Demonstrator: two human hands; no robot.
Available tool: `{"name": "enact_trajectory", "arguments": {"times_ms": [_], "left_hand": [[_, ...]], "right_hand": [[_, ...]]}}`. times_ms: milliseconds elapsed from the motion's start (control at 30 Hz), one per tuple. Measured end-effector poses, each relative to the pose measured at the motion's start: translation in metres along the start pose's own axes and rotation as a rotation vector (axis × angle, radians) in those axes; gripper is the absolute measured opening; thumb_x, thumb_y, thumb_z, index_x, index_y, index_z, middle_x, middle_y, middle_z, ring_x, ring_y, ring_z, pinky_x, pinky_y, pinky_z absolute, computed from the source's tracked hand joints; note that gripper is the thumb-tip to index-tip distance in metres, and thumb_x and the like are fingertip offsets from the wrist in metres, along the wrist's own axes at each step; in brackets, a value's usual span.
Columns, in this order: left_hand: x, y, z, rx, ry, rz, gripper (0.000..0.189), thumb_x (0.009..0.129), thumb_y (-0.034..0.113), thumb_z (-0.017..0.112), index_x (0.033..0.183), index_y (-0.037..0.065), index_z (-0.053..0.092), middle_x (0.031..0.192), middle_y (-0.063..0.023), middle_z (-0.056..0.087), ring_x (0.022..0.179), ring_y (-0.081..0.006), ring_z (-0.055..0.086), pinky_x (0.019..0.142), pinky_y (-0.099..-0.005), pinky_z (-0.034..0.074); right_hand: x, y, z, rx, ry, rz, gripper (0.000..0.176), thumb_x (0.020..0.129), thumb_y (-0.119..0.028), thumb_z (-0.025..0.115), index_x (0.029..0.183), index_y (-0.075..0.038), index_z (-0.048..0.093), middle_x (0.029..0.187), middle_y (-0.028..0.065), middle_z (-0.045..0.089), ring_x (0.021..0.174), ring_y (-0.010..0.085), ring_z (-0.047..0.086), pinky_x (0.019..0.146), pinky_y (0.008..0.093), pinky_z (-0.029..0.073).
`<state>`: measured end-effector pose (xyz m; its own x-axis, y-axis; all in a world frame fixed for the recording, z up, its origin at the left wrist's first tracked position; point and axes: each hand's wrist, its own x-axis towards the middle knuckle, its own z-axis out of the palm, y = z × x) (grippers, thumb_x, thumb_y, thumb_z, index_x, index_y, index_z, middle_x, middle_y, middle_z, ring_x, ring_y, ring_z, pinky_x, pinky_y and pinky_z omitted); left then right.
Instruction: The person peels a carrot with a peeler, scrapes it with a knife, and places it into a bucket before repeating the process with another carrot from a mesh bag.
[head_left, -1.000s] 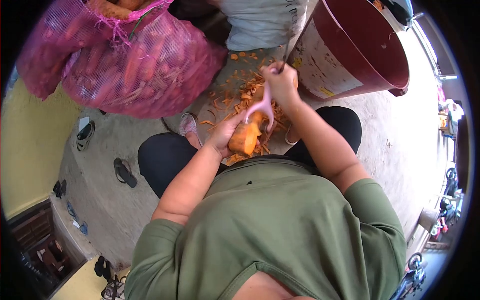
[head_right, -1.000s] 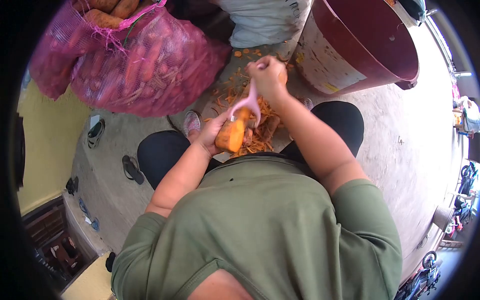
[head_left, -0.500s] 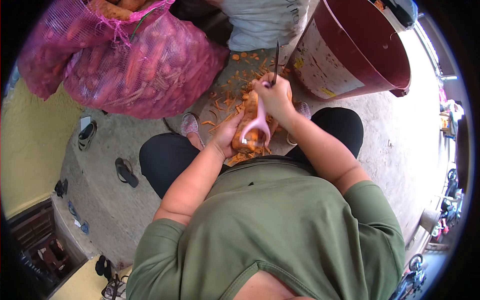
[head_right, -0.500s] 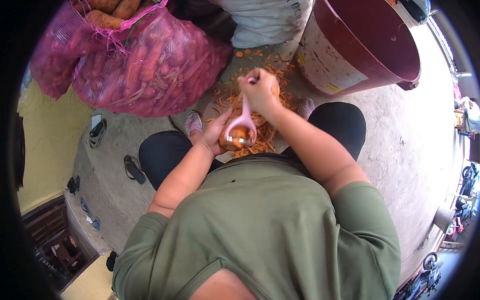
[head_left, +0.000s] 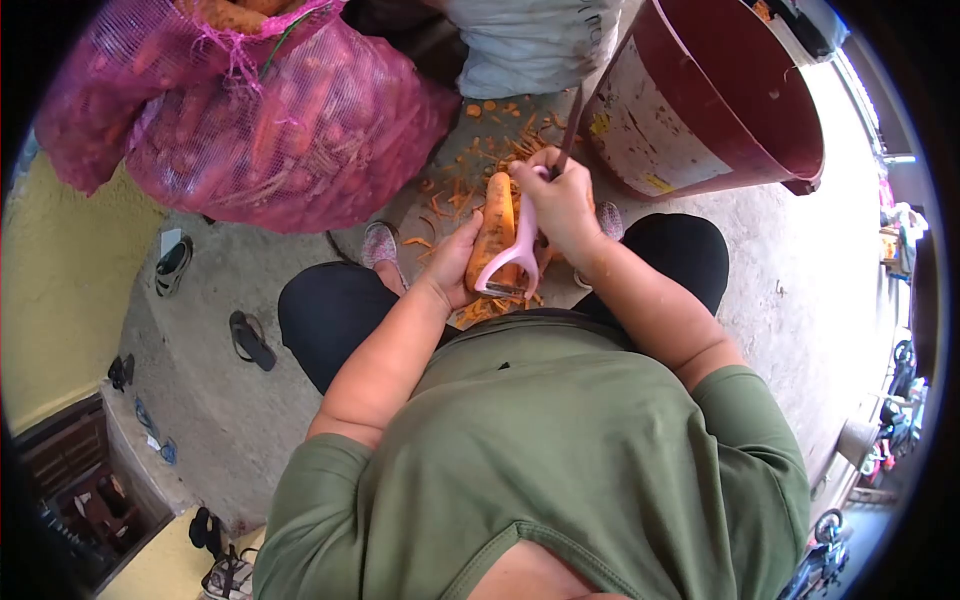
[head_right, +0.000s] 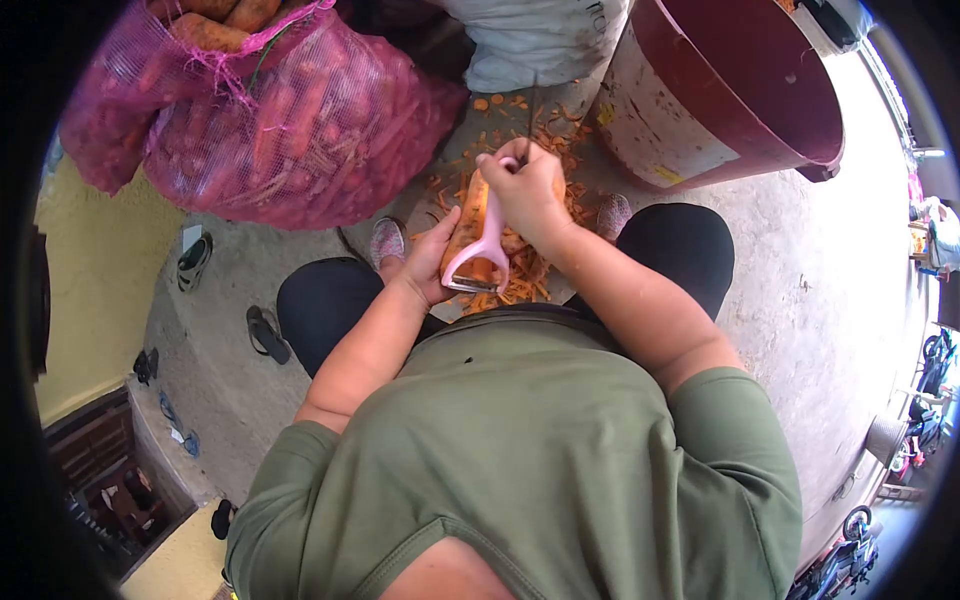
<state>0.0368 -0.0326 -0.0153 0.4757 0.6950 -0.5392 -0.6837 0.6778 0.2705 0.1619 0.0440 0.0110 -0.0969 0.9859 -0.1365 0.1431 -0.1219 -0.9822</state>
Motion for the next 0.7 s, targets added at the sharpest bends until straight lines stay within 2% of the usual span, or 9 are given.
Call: {"name": "enact_trajectory", "arguments": {"times_ms": [133,200,300,333,400,467,533,600,700], "left_hand": [[0.004,-0.009,-0.013,0.021,-0.094,-0.032,0.046,0.088,0.041,0.031,0.111,0.002,0.041,0.088,-0.0164,0.056,0.075,-0.0274,0.059,0.065,-0.037,0.051],[0.0,-0.012,-0.015,0.016,-0.147,-0.111,0.042,0.088,0.038,0.034,0.109,0.002,0.041,0.087,-0.0164,0.056,0.073,-0.0276,0.059,0.064,-0.0361,0.051],[-0.003,-0.014,-0.011,0.043,-0.083,-0.035,0.043,0.086,0.038,0.039,0.11,0.002,0.04,0.087,-0.0166,0.055,0.069,-0.0275,0.059,0.061,-0.0358,0.051],[-0.003,-0.012,-0.011,0.057,-0.052,0.001,0.044,0.086,0.039,0.04,0.11,0.002,0.04,0.087,-0.0166,0.055,0.069,-0.0273,0.059,0.061,-0.0358,0.051],[-0.005,-0.003,-0.014,0.008,-0.053,-0.004,0.046,0.086,0.041,0.038,0.111,0.003,0.04,0.088,-0.0167,0.055,0.071,-0.0266,0.059,0.063,-0.0364,0.051],[-0.002,0.0,-0.016,-0.008,-0.076,0.004,0.047,0.086,0.044,0.037,0.111,0.004,0.04,0.088,-0.0165,0.054,0.074,-0.0258,0.059,0.065,-0.0366,0.051],[0.001,-0.001,-0.019,0.016,-0.114,0.019,0.048,0.086,0.046,0.035,0.111,0.005,0.04,0.089,-0.016,0.054,0.076,-0.025,0.059,0.066,-0.0366,0.051],[-0.002,-0.002,-0.001,-0.051,-0.07,0.005,0.047,0.086,0.046,0.033,0.111,0.006,0.041,0.09,-0.0146,0.054,0.077,-0.0244,0.058,0.068,-0.0364,0.051],[-0.001,-0.005,-0.01,0.074,-0.105,-0.029,0.045,0.087,0.042,0.034,0.109,0.004,0.042,0.089,-0.0142,0.054,0.077,-0.0244,0.058,0.07,-0.0362,0.049]], "right_hand": [[0.03,0.015,0.001,-0.201,0.08,-0.045,0.021,0.067,-0.02,0.065,0.067,-0.001,0.056,0.062,0.0053,0.055,0.056,0.0106,0.051,0.053,0.0253,0.043],[0.066,0.022,-0.016,-0.315,0.291,-0.009,0.025,0.065,-0.023,0.065,0.075,0.0,0.059,0.066,0.0086,0.059,0.062,0.0149,0.057,0.058,0.0277,0.046],[0.123,0.06,-0.066,-0.662,0.575,-0.009,0.033,0.06,-0.031,0.063,0.075,-0.002,0.06,0.076,0.0143,0.062,0.071,0.0254,0.06,0.067,0.0336,0.047],[0.125,0.06,-0.072,-0.595,0.625,0.003,0.03,0.062,-0.028,0.063,0.075,-0.001,0.06,0.073,0.013,0.062,0.068,0.0234,0.06,0.064,0.0322,0.047],[0.115,0.055,-0.062,-0.2,0.542,0.061,0.028,0.063,-0.026,0.064,0.073,-0.001,0.059,0.071,0.0124,0.061,0.064,0.0205,0.059,0.06,0.0305,0.046],[0.074,0.024,-0.04,-0.198,0.373,-0.002,0.025,0.064,-0.023,0.065,0.071,-0.001,0.057,0.064,0.0087,0.058,0.057,0.0144,0.054,0.054,0.0269,0.044],[0.023,0.001,-0.014,-0.009,0.155,0.014,0.019,0.071,-0.018,0.064,0.066,-0.003,0.054,0.058,-0.0018,0.047,0.053,0.0062,0.041,0.047,0.0223,0.035],[0.001,0.007,-0.002,-0.038,0.009,-0.046,0.019,0.071,-0.018,0.064,0.066,-0.004,0.053,0.056,-0.0036,0.044,0.052,0.0047,0.039,0.045,0.0218,0.033],[0.029,0.014,-0.006,-0.267,0.114,-0.052,0.02,0.068,-0.02,0.064,0.071,-0.001,0.057,0.06,0.0035,0.054,0.055,0.011,0.05,0.052,0.0256,0.041]]}}
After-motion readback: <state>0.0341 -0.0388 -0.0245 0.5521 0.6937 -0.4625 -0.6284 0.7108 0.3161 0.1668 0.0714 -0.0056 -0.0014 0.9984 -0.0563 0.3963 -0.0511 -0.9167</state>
